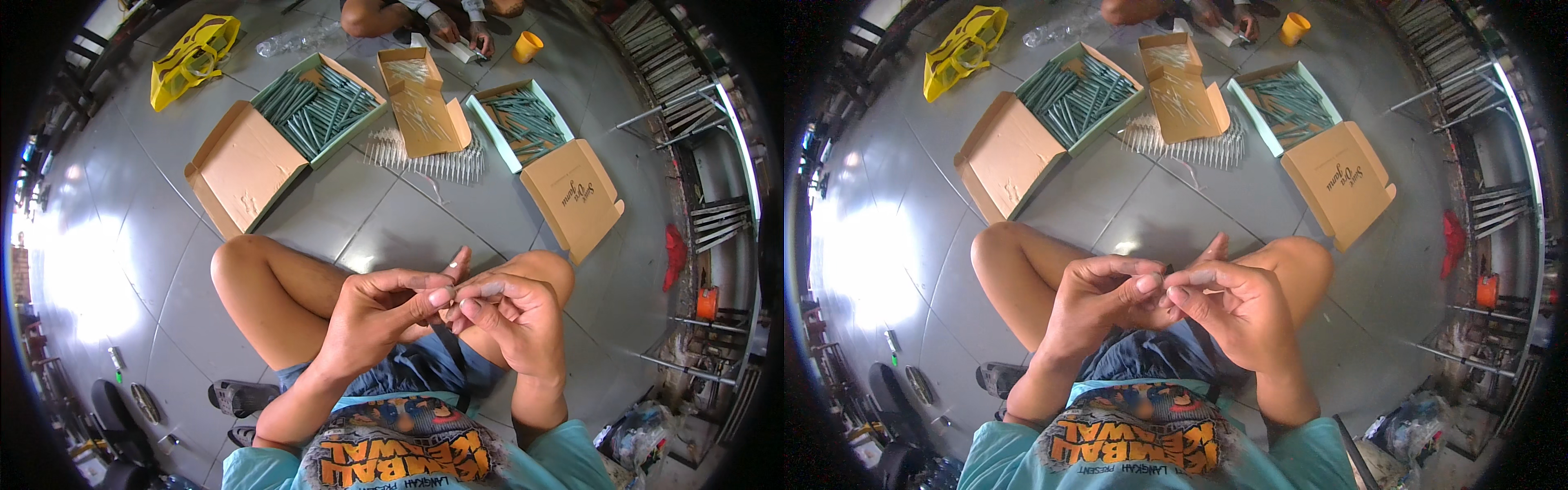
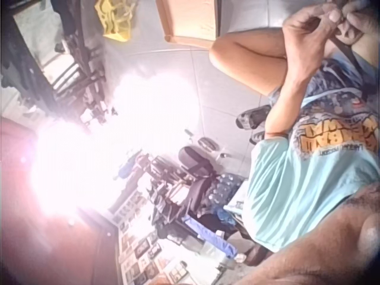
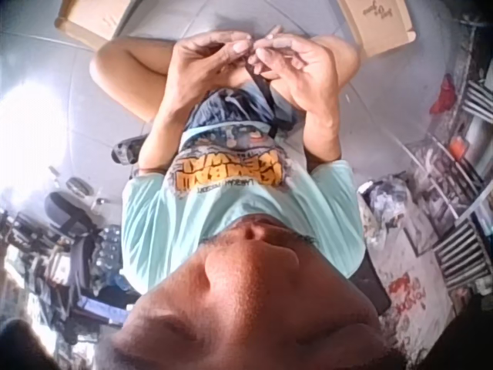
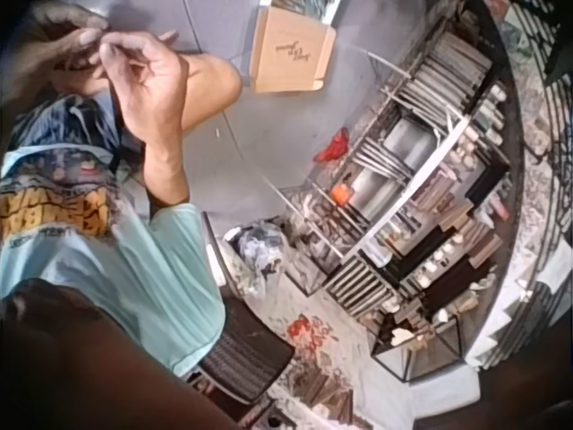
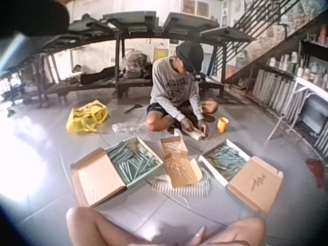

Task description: The person assembles markers by inserting a white internal component into a green plastic tube and then attaching a white cap.

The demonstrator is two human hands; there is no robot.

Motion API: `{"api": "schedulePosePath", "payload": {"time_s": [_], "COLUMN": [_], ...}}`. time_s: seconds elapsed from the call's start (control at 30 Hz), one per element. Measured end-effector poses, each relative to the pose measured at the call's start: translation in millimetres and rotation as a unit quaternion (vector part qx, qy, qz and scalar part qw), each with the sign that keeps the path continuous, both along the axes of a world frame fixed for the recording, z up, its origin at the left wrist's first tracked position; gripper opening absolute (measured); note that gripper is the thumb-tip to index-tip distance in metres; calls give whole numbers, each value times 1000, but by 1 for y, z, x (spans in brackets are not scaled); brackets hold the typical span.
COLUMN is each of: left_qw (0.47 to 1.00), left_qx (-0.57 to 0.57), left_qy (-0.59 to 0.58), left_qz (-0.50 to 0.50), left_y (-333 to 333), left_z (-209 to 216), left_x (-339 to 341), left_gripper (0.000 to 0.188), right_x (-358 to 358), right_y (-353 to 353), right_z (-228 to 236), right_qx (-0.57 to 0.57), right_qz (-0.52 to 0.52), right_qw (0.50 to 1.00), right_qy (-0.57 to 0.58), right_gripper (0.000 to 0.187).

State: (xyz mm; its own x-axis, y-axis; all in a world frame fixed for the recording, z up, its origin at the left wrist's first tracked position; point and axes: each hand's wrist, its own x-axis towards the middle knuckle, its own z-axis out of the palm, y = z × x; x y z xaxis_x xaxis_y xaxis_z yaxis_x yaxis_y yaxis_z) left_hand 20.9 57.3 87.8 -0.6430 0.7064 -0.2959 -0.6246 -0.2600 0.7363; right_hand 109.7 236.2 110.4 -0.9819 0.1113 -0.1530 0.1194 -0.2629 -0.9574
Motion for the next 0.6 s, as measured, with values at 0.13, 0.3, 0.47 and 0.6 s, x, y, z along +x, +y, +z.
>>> {"api": "schedulePosePath", "payload": {"time_s": [0.13,0.3,0.47,0.6], "left_qw": [1000,999,999,999], "left_qx": [-24,-4,3,1], "left_qy": [-10,-33,-33,-24], "left_qz": [-10,-22,-29,-38], "left_y": [-3,-4,-4,-6], "left_z": [0,-4,-7,-9], "left_x": [0,-1,-1,-1], "left_gripper": [20,19,15,15], "right_x": [-1,0,-1,0], "right_y": [-3,-2,-2,-3], "right_z": [-1,-3,-2,-2], "right_qx": [-18,-9,-24,-27], "right_qz": [-4,-11,-2,-2], "right_qw": [1000,1000,1000,1000], "right_qy": [3,5,5,-12], "right_gripper": [16,16,16,16]}}
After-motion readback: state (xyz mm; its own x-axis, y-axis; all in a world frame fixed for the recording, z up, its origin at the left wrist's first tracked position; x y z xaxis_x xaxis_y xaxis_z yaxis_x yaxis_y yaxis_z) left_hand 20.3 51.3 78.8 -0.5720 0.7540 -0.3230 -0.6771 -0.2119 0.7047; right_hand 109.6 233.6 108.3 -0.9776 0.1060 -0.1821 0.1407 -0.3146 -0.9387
